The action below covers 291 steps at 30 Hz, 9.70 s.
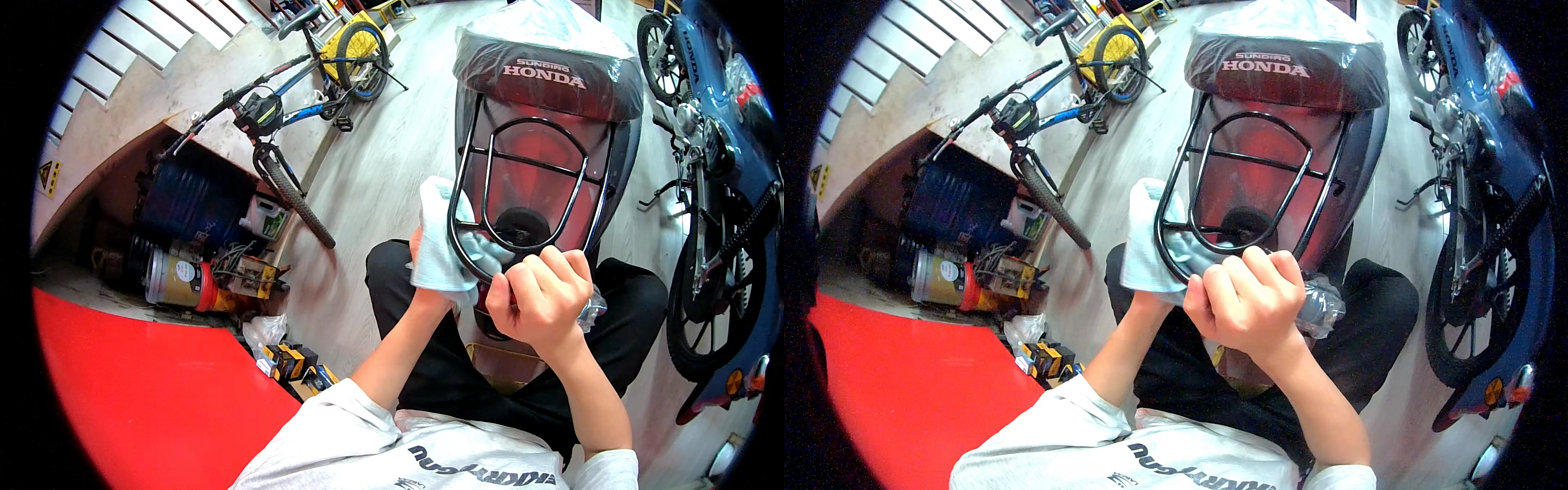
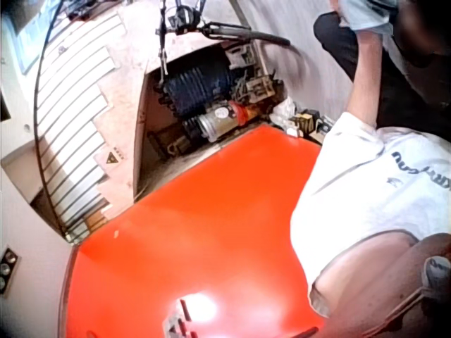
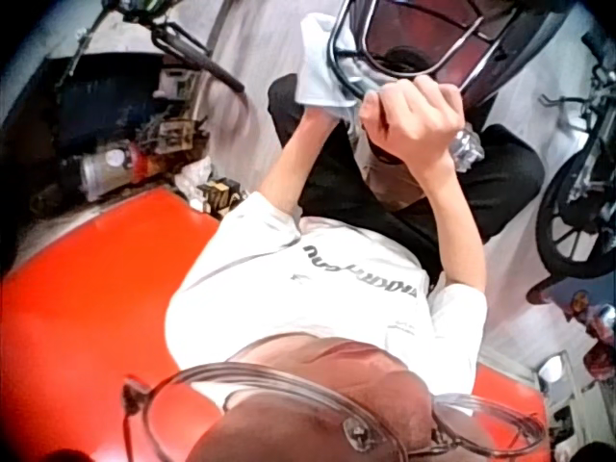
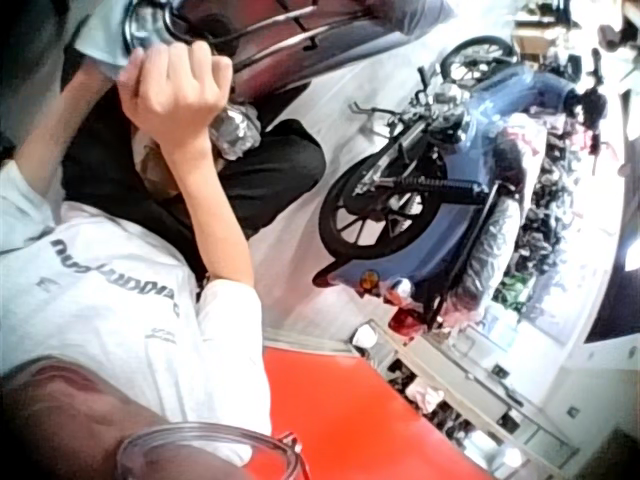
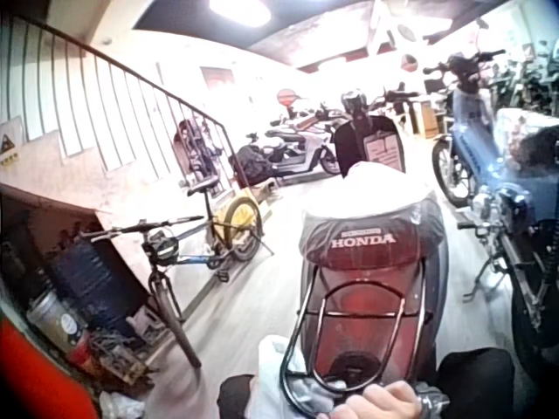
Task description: The person sits on the floor and wipes the rear rack and seat of a Honda motorcycle using a light blue cloth. The person repeatedly folds the cloth and wipes the metal rack and the plastic-covered seat.
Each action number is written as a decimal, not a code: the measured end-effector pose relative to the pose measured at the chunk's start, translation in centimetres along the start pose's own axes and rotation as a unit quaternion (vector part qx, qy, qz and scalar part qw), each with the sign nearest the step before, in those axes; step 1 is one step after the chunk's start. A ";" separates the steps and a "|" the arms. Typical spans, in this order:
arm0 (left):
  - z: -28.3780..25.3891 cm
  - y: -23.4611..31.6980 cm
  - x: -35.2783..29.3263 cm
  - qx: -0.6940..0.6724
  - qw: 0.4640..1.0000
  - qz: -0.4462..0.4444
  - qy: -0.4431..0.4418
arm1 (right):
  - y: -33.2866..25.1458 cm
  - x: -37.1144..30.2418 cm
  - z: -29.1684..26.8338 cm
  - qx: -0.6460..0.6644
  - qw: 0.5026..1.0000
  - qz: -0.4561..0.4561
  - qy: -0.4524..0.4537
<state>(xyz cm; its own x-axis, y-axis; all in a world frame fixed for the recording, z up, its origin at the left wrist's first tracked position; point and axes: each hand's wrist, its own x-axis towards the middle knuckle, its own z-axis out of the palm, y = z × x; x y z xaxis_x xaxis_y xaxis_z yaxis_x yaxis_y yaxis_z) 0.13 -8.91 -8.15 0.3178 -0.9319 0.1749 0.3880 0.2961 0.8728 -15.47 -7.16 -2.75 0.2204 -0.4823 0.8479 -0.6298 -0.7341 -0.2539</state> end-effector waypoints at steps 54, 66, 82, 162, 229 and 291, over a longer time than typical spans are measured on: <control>7.4 3.0 -9.6 -0.154 0.968 -0.198 -0.005 | -2.5 -3.3 -6.0 0.119 0.980 0.156 -0.022; 3.6 4.8 -11.2 -0.238 0.863 -0.445 -0.028 | -3.2 -6.4 -7.7 0.083 0.991 0.069 -0.078; 3.6 4.6 -10.7 -0.122 0.871 -0.447 -0.163 | -2.1 -8.5 -9.2 0.217 0.900 0.330 -0.183; 6.9 6.0 -5.6 0.659 0.669 0.306 -0.156 | 5.3 4.1 -7.2 0.177 0.979 0.011 -0.104; 7.9 5.8 -3.1 0.664 0.658 0.287 -0.210 | 11.4 -7.9 -9.3 0.156 0.852 0.493 0.084; 8.1 5.7 -3.0 0.653 0.666 0.311 -0.182 | 11.9 4.4 4.6 -0.041 0.958 -0.139 -0.248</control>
<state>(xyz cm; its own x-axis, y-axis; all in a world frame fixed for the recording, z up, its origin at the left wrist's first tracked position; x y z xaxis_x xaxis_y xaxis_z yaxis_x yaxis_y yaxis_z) -5.64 -6.09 -0.01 -0.2571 -0.7733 0.5796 -0.8805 0.4346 0.1892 -18.57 -20.17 -4.13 0.7028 -0.4562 0.5459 -0.5473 -0.8369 0.0052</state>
